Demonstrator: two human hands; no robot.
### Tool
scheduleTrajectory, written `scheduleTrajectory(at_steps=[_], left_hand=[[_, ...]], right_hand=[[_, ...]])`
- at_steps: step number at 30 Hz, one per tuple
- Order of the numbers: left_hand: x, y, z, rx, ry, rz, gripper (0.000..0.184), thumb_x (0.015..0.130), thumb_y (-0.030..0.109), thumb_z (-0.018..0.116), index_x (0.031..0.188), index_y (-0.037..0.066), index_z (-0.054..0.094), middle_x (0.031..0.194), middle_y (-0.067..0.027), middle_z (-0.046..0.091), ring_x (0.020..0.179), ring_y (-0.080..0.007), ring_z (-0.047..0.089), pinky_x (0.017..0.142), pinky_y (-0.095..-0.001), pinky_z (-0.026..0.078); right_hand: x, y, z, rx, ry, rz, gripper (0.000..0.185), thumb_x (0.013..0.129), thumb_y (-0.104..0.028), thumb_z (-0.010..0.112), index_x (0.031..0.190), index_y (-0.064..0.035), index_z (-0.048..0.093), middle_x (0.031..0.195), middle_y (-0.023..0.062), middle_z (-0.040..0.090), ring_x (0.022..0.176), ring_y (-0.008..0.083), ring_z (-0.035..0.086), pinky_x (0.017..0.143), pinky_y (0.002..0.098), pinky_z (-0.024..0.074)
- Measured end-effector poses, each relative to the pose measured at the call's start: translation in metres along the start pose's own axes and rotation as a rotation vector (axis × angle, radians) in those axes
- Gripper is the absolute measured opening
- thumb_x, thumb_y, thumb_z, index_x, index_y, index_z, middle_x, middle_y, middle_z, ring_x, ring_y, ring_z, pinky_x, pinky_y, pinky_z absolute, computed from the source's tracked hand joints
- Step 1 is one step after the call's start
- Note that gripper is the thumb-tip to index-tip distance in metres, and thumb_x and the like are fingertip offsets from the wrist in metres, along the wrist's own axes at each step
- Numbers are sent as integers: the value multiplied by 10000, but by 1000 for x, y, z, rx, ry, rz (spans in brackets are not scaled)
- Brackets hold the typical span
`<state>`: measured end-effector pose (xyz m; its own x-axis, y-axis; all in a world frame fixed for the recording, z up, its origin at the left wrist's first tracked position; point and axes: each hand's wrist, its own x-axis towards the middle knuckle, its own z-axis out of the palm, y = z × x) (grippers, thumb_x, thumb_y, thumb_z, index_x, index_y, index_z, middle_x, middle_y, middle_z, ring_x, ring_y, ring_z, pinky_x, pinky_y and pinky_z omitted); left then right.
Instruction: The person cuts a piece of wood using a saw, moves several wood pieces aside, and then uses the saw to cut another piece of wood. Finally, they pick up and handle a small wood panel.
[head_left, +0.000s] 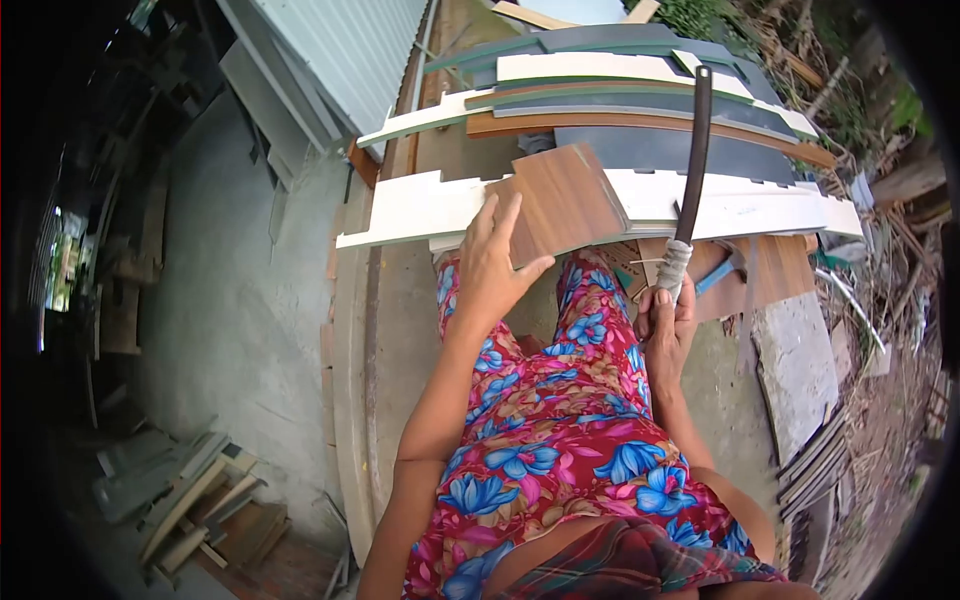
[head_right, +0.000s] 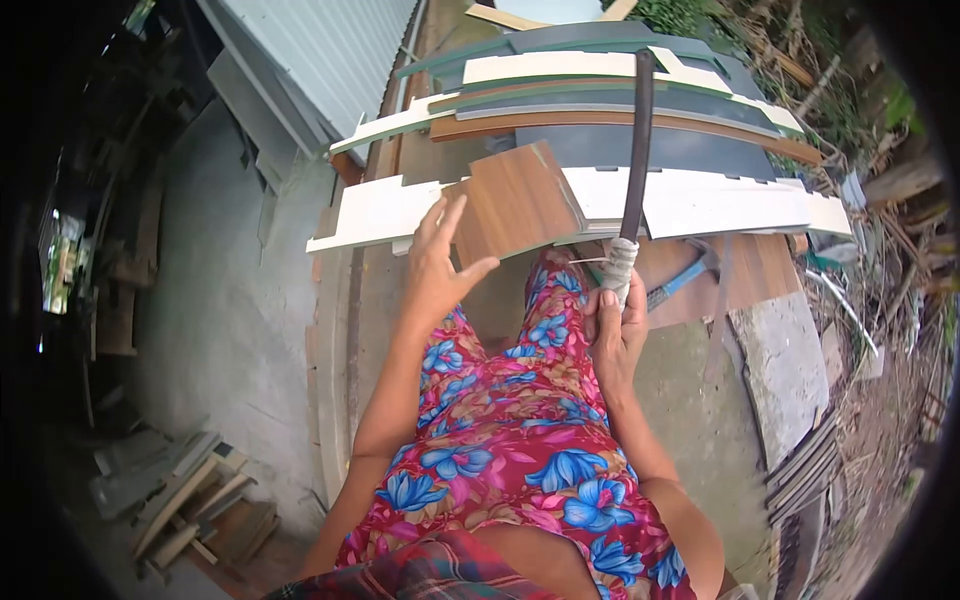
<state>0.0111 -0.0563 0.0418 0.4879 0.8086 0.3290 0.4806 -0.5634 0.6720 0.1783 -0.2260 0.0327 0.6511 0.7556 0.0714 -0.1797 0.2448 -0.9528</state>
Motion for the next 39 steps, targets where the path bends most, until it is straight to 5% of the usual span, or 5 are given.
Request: scheduleTrajectory(at_steps=[7, 18, 22, 28, 39], left_hand=[[-10, -18, 56, 429, -175, 84, 920, 711, 166, 838, 1498, 170, 361, 1545, -219, 285, 1439, -413, 256, 1131, -636, 226], [10, -7, 67, 555, -220, 128, 884, 733, 154, 818, 1492, 129, 365, 1508, -240, 347, 1424, -422, 285, 1138, -624, 209], [21, 6, 74, 494, -294, 181, 920, 732, 239, 827, 1502, 119, 339, 1516, -274, 313, 1427, -443, 263, 1137, -619, 216], [31, 10, 105, 460, -256, 204, 923, 744, 236, 812, 1507, 91, 314, 1538, -263, 280, 1434, -449, 244, 1135, -617, 219], [42, 7, 108, 470, -260, 197, 796, 804, 78, 674, 1500, 16, 293, 1555, -264, 247, 1448, -455, 211, 1146, -622, 182]], right_hand=[[2, 4, -24, -18, 57, -78, 262, 1032, -157, 469, 1267, -50, 424, 891, 36, 558, 641, 56, 466, 539, 214, 390], [-13, 5, -40, -421, 5, 168, 396, 990, -60, 492, 1378, -21, 428, 886, 41, 608, 671, 79, 529, 615, 231, 463], [-17, 2, -41, -646, -4, 89, 521, 968, -31, 514, 1469, -106, 392, 1034, 168, 653, 867, 206, 635, 847, 327, 495], [-20, 15, -46, -720, -39, -31, 497, 954, -5, 520, 1435, -119, 468, 1262, 230, 615, 1113, 343, 639, 931, 325, 467], [-18, 18, -43, -760, -47, -3, 522, 944, -7, 551, 1437, -163, 483, 1171, 251, 638, 1013, 339, 669, 891, 355, 497]])
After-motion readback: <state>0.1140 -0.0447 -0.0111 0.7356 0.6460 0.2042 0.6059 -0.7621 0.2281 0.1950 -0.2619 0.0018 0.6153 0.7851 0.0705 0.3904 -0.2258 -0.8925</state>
